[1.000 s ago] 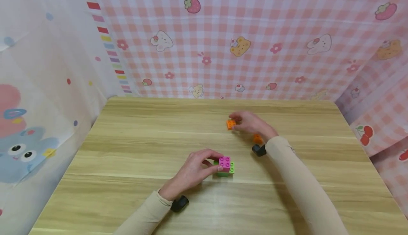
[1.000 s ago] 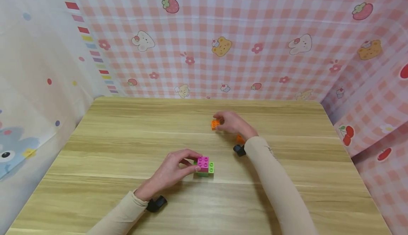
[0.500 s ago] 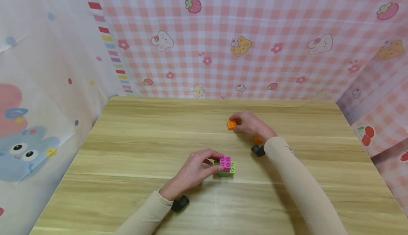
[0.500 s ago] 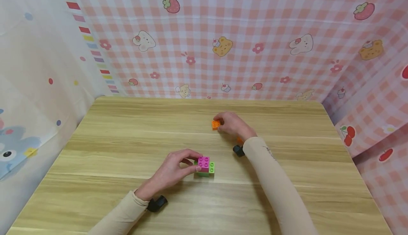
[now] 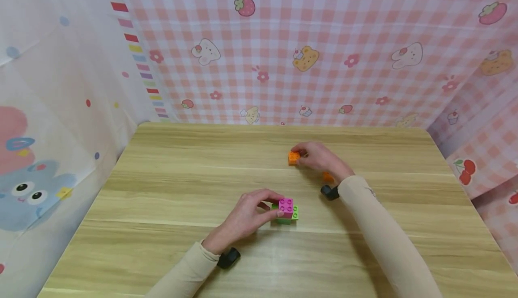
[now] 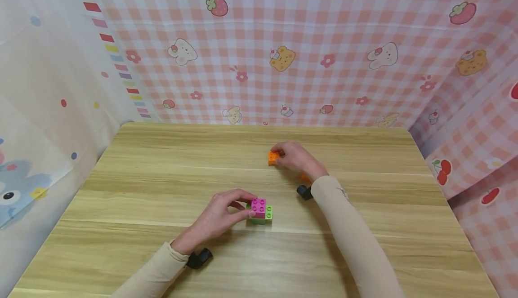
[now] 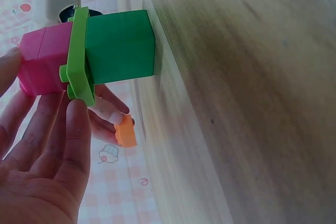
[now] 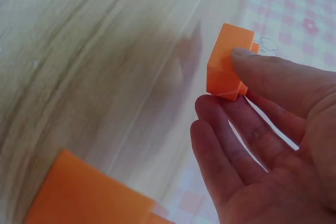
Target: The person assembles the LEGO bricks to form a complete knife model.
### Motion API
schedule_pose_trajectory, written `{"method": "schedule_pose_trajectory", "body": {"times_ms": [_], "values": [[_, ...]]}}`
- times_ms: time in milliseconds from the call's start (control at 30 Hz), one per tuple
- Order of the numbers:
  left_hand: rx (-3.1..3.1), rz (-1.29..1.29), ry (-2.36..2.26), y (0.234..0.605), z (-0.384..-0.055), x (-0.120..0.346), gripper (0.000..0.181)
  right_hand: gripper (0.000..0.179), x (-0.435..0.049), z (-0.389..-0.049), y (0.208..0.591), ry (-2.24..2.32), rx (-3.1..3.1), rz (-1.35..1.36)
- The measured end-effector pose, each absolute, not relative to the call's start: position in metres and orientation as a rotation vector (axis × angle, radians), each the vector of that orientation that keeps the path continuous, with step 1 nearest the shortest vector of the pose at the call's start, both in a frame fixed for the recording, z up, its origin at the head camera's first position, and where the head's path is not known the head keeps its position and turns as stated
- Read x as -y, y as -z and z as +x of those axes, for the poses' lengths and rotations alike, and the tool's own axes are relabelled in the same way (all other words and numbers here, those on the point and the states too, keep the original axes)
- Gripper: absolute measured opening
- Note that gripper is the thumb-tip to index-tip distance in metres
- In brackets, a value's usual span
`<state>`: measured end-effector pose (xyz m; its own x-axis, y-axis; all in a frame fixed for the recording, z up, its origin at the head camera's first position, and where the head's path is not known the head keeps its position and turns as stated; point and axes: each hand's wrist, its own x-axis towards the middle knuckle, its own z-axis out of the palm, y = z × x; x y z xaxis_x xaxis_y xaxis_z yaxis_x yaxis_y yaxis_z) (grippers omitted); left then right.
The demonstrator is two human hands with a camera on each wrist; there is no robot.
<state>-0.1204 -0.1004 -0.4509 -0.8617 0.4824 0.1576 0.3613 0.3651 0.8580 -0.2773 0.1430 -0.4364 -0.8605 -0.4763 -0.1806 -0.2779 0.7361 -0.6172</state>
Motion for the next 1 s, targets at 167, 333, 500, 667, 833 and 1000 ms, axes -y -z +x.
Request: {"method": "schedule_pose_trajectory", "body": {"times_ms": [167,333,500,667,833,1000], "values": [[-2.498,0.776,-1.517,0.452,-0.12,0.1,0.032,0.042,-0.147,-0.271,0.429,0.893,-2.619,-0.62],[-2.498,0.775,-1.518,0.452,-0.12,0.1,0.031,0.04,-0.15,-0.265,0.421,0.905,-2.641,-0.673],[-2.492,0.76,-1.509,0.451,-0.12,0.1,0.031,0.04,-0.152,-0.261,0.414,0.93,-2.667,-0.703],[-2.49,0.727,-1.482,0.45,-0.12,0.1,0.032,0.04,-0.154,-0.254,0.409,0.954,-2.688,-0.73],[-2.487,0.715,-1.481,0.45,-0.12,0.1,0.032,0.041,-0.156,-0.248,0.406,0.974,-2.701,-0.747],[-2.479,0.717,-1.488,0.45,-0.121,0.1,0.032,0.042,-0.157,-0.24,0.4,0.992,-2.718,-0.766]]}}
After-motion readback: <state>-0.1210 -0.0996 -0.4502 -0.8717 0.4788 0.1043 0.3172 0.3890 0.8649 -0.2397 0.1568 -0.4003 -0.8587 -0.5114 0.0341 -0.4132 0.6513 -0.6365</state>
